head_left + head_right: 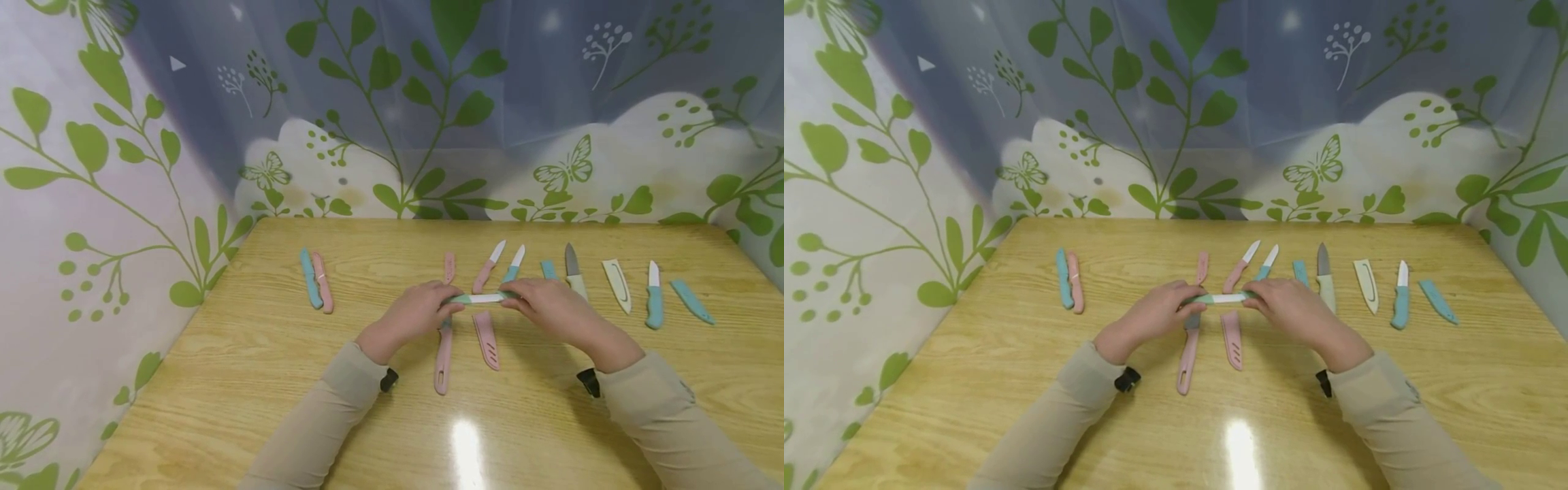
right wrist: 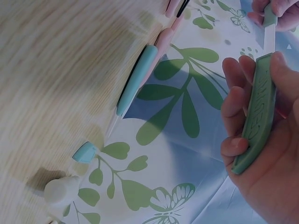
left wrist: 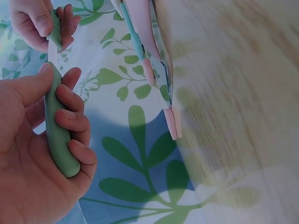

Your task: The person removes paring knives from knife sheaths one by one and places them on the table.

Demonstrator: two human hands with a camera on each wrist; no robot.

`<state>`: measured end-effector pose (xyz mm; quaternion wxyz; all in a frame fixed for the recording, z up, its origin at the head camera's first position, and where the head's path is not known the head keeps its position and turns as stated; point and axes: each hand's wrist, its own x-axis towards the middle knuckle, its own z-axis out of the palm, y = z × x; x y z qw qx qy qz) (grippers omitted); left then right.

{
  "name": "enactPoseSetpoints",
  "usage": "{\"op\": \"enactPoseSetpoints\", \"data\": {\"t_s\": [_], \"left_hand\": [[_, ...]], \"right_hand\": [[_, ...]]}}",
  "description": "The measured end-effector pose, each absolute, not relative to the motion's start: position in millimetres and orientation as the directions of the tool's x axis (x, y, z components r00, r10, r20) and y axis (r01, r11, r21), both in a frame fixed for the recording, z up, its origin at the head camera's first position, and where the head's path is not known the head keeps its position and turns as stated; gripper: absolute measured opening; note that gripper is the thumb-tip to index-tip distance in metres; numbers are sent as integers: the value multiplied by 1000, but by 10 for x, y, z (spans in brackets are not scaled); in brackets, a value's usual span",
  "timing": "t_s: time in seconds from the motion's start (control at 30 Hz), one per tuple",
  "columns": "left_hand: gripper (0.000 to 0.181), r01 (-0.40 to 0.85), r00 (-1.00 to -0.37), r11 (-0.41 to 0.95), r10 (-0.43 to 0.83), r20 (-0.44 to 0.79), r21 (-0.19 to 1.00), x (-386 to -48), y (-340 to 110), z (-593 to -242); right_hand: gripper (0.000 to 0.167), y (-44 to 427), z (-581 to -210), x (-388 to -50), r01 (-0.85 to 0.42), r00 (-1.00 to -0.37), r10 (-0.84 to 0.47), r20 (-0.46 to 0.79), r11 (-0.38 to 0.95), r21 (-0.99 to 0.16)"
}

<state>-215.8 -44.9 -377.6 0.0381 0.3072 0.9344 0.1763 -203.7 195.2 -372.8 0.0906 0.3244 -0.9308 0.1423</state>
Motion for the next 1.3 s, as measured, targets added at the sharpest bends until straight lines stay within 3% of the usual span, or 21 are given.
{"op": "enactPoseSetpoints", "data": {"t_s": [0.83, 1.3], "left_hand": [[34, 531, -823, 765, 568, 8, 364, -2165, -470, -3773], [31, 535, -824, 757, 566, 35, 375, -2182, -486, -3791]], "right_hand": [[21, 2014, -3695, -2044, -626, -775, -575, 261, 753, -202], [25, 2118, -3694, -2099, -573, -819, -532, 216, 779, -253]]}}
